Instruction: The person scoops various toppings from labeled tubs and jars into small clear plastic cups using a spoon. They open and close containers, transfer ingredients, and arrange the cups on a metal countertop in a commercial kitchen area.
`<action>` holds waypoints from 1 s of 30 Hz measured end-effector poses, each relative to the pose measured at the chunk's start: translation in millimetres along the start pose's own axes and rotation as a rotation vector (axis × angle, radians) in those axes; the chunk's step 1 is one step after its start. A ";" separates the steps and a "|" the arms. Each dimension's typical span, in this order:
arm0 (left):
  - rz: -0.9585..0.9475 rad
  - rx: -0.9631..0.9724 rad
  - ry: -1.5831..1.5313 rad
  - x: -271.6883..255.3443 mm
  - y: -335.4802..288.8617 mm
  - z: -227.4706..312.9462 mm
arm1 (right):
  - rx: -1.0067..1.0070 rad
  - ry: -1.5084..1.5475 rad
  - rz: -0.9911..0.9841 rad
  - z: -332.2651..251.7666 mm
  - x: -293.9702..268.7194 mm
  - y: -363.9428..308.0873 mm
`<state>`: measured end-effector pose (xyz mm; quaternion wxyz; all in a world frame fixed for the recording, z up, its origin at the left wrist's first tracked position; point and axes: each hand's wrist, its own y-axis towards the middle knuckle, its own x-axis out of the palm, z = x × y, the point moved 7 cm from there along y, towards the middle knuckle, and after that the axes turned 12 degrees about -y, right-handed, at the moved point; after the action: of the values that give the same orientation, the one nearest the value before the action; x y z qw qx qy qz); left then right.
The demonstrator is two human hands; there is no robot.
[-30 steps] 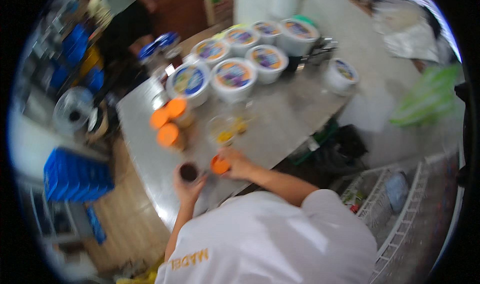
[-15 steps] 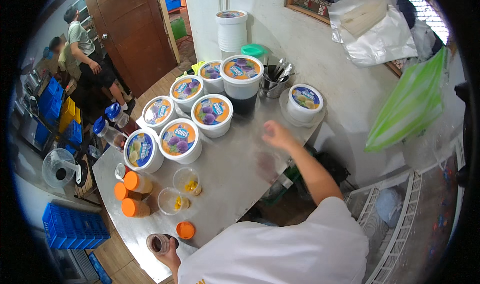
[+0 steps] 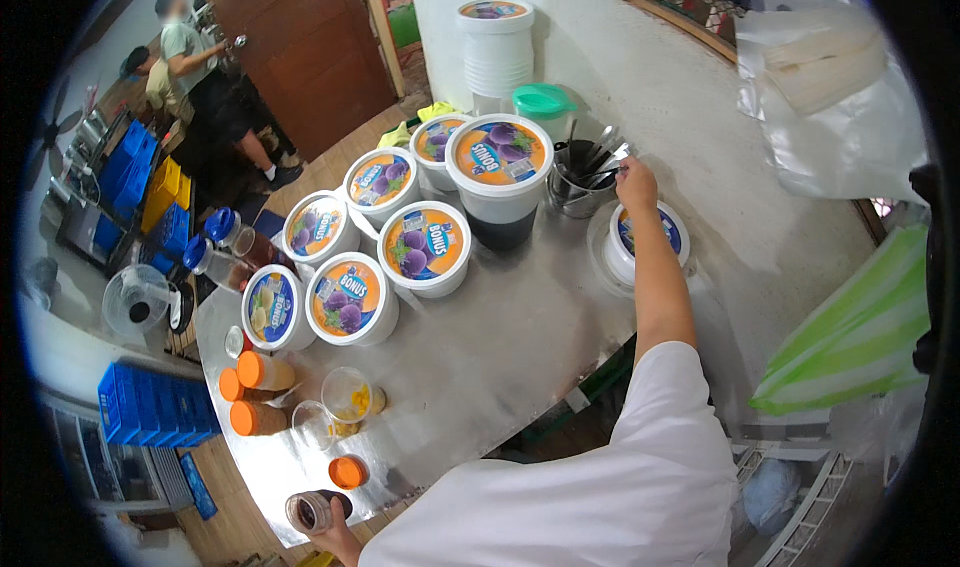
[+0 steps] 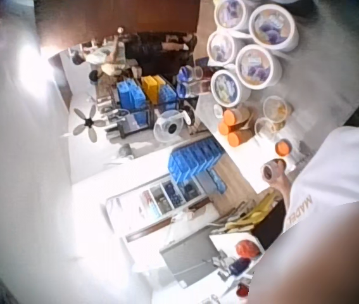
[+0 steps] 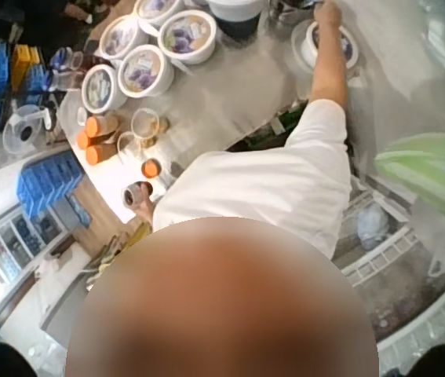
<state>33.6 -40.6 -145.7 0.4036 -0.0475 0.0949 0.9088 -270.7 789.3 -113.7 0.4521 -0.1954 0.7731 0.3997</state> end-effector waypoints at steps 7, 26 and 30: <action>0.096 -0.042 0.083 -5.2 0.6 -14.5 | -0.104 0.181 -0.085 -13.5 16.5 18.9; 0.141 0.034 -0.138 -33.1 44.6 -88.6 | 0.124 1.085 -0.168 -2.5 -44.9 -12.1; 0.190 -0.001 -0.126 -16.0 56.5 -84.1 | -0.068 0.816 -0.043 11.8 -48.6 -24.8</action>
<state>3.1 -107.0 -217.7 0.3208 0.0187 0.0729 0.9441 -222.8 780.9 -86.3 0.1096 -0.3691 0.8710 0.3052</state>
